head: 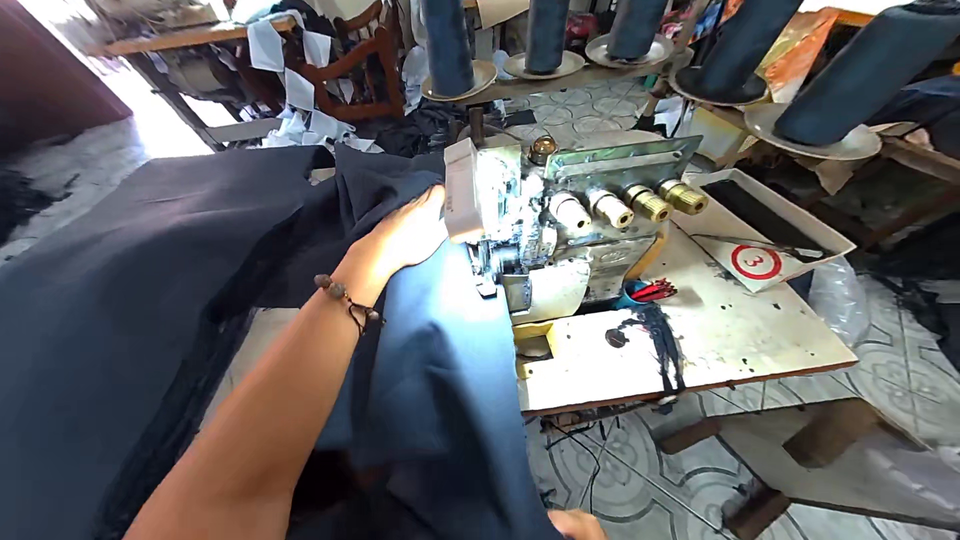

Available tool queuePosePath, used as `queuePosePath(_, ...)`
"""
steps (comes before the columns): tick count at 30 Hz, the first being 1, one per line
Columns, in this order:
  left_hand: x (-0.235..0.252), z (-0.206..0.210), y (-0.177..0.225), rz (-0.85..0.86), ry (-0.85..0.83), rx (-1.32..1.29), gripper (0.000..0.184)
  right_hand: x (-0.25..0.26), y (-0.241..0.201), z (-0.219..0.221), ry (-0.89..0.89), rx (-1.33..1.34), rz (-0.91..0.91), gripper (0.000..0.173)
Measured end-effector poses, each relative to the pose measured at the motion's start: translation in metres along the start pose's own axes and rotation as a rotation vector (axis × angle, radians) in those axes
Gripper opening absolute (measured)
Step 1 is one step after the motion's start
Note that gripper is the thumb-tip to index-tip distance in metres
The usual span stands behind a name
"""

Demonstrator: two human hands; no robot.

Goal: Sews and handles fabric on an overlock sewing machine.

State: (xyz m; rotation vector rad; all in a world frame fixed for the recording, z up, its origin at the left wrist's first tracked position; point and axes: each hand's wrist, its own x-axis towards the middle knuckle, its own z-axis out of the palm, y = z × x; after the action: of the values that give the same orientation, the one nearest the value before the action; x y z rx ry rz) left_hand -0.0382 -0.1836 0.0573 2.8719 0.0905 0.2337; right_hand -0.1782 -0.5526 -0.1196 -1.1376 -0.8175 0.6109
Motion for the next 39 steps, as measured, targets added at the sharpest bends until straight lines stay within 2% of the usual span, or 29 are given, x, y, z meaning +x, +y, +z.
queuePosePath(6,0.060,0.011,-0.050,-0.043,0.125,0.155,0.054,0.054,-0.014,0.000,0.168,-0.113,0.000,0.006)
queuePosePath(9,0.081,0.004,-0.049,-0.122,0.148,0.227,0.052,0.078,-0.009,-0.004,0.226,-0.172,-0.085,0.008)
queuePosePath(12,0.090,-0.001,-0.042,-0.181,0.160,0.303,0.060,0.097,-0.008,-0.006,0.278,-0.205,-0.127,0.010)
queuePosePath(14,0.083,-0.007,-0.034,-0.186,0.190,0.261,0.054,0.106,-0.011,-0.006,0.304,-0.200,-0.123,0.012)
queuePosePath(16,0.054,-0.018,-0.016,-0.181,0.275,0.102,0.038,0.112,-0.015,-0.004,0.329,-0.165,-0.100,0.013)
queuePosePath(17,0.025,-0.027,-0.002,-0.189,0.297,-0.006,0.034,0.114,-0.017,-0.003,0.338,-0.143,-0.084,0.013)
queuePosePath(18,-0.008,-0.030,0.005,-0.165,0.350,-0.082,0.039,0.116,-0.020,-0.002,0.338,-0.132,-0.071,0.013)
queuePosePath(20,-0.093,-0.015,0.014,-0.161,0.431,-0.175,0.063,0.120,-0.025,-0.001,0.332,-0.145,-0.064,0.013)
queuePosePath(22,-0.184,0.020,0.019,-0.241,0.451,-0.201,0.096,0.125,-0.027,-0.001,0.318,-0.163,-0.092,0.014)
queuePosePath(23,-0.220,0.040,0.020,-0.296,0.444,-0.176,0.103,0.128,-0.027,-0.001,0.310,-0.162,-0.095,0.014)
queuePosePath(24,-0.248,0.056,0.018,-0.340,0.429,-0.137,0.096,0.130,-0.028,-0.002,0.299,-0.155,-0.096,0.015)
queuePosePath(26,-0.282,0.069,0.010,-0.355,0.414,-0.027,0.055,0.133,-0.029,-0.002,0.282,-0.129,-0.090,0.015)
queuePosePath(27,-0.287,0.061,0.008,-0.329,0.409,0.016,0.034,0.132,-0.030,-0.003,0.274,-0.108,-0.079,0.016)
queuePosePath(28,-0.287,0.047,0.006,-0.299,0.388,0.062,0.021,0.130,-0.033,-0.004,0.266,-0.088,-0.062,0.017)
queuePosePath(30,-0.275,0.013,0.000,-0.288,0.294,0.166,0.015,0.127,-0.040,-0.002,0.245,-0.018,0.012,0.016)
queuePosePath(34,-0.202,-0.058,-0.017,-0.428,0.137,0.281,0.022,0.144,-0.052,0.018,0.321,0.320,0.138,0.016)
queuePosePath(37,-0.120,-0.095,-0.027,-0.514,0.101,0.202,0.028,0.173,-0.058,0.042,0.443,0.525,0.183,0.022)
queuePosePath(39,-0.068,-0.107,-0.024,-0.570,0.099,0.095,0.035,0.185,-0.056,0.054,0.448,0.511,0.130,0.032)
